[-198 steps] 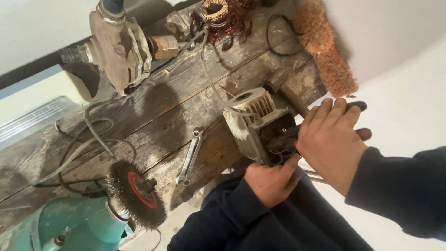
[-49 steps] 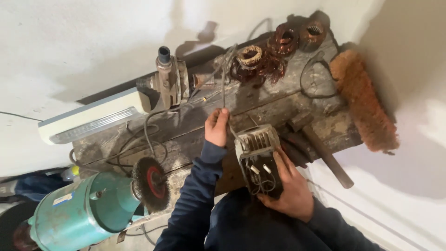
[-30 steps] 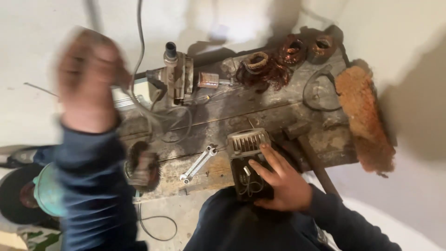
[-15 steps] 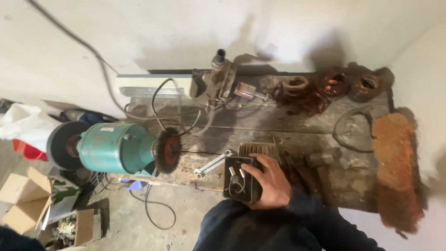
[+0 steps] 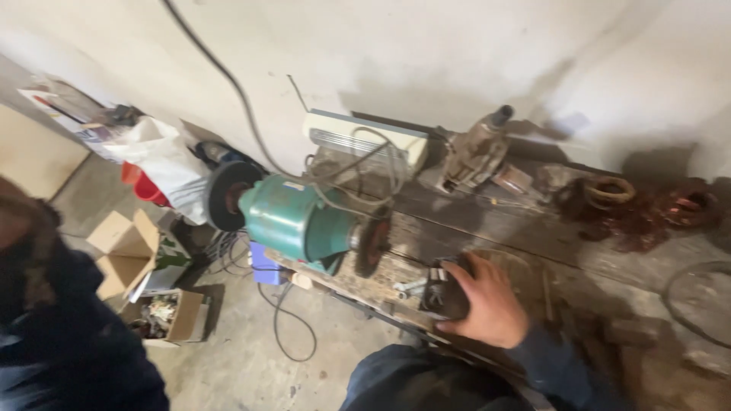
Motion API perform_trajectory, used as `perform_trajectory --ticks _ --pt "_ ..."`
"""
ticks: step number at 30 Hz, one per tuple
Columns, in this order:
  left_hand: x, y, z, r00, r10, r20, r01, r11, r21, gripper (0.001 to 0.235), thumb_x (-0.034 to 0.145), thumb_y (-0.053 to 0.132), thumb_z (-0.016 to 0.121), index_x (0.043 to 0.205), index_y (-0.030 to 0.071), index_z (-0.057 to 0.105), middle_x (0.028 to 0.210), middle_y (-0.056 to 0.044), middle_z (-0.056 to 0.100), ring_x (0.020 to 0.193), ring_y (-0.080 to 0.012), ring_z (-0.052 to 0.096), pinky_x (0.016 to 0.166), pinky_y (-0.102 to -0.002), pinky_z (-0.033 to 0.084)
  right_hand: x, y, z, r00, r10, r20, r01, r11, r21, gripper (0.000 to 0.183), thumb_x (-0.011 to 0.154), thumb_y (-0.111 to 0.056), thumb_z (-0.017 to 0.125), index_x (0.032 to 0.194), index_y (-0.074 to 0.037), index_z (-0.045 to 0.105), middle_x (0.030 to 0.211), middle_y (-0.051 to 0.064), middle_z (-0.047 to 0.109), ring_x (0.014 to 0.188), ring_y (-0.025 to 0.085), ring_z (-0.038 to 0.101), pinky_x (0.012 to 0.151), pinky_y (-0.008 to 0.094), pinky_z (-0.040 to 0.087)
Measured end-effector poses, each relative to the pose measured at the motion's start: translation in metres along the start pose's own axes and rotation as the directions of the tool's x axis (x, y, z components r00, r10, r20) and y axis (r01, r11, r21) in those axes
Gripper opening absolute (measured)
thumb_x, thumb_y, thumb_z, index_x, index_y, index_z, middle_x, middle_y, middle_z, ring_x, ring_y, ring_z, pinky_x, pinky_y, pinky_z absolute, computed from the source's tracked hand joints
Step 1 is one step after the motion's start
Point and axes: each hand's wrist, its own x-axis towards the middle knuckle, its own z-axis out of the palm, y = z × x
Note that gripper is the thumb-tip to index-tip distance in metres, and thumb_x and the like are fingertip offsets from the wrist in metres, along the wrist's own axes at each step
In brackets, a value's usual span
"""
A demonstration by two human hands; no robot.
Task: Disassembling, inspecting, and repairing an electric motor on a workbench using various hand tools.
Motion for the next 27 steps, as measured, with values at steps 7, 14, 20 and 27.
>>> perform_trajectory --ticks 7,14,20,27 --pt "0.017 -0.006 -0.019 0.996 0.072 0.047 -0.071 0.997 -0.021 0.032 0.124 0.021 0.047 0.1 0.0 0.05 0.07 -0.012 0.044 0.051 -0.0185 0.042 0.053 -0.03 0.033 0.079 0.046 0.004 0.995 0.099 0.015 -0.088 0.79 0.607 0.09 0.08 -0.045 0.079 0.152 -0.008 0.042 0.15 0.02 0.05 0.138 0.035 0.049 0.109 0.047 0.041" --pt "-0.033 0.092 -0.007 0.999 -0.021 -0.038 0.013 0.979 -0.204 0.031 0.127 0.018 0.041 0.103 0.001 0.052 0.07 -0.014 0.052 0.044 -0.0173 0.041 0.052 -0.029 0.032 0.223 0.04 0.037 0.987 0.156 0.043 -0.135 0.647 0.751 0.077 0.088 -0.031 0.08 0.148 0.0 0.042 0.129 0.01 0.064 0.122 0.024 0.061 0.108 0.037 0.045" --pt "-0.081 0.18 -0.007 0.972 -0.054 -0.23 0.035 0.995 -0.089 0.029 0.127 0.016 0.039 0.109 -0.002 0.052 0.073 -0.015 0.051 0.051 -0.02 0.043 0.055 -0.03 0.033 0.267 0.0 0.021 0.979 0.13 -0.156 0.044 0.612 0.789 0.031 0.093 -0.016 0.074 0.116 0.002 0.064 0.099 0.009 0.071 0.087 0.02 0.068 0.079 0.035 0.056" --pt "-0.126 0.211 -0.083 0.93 -0.148 -0.337 0.131 0.989 -0.071 0.017 0.121 0.016 0.043 0.13 0.004 0.053 0.079 -0.012 0.062 0.055 -0.0167 0.055 0.053 -0.03 0.041 0.214 -0.128 -0.08 0.877 -0.157 -0.453 0.479 0.223 0.849 0.014 0.111 -0.017 0.058 0.114 -0.004 0.054 0.09 0.006 0.066 0.074 0.013 0.061 0.066 0.028 0.052"
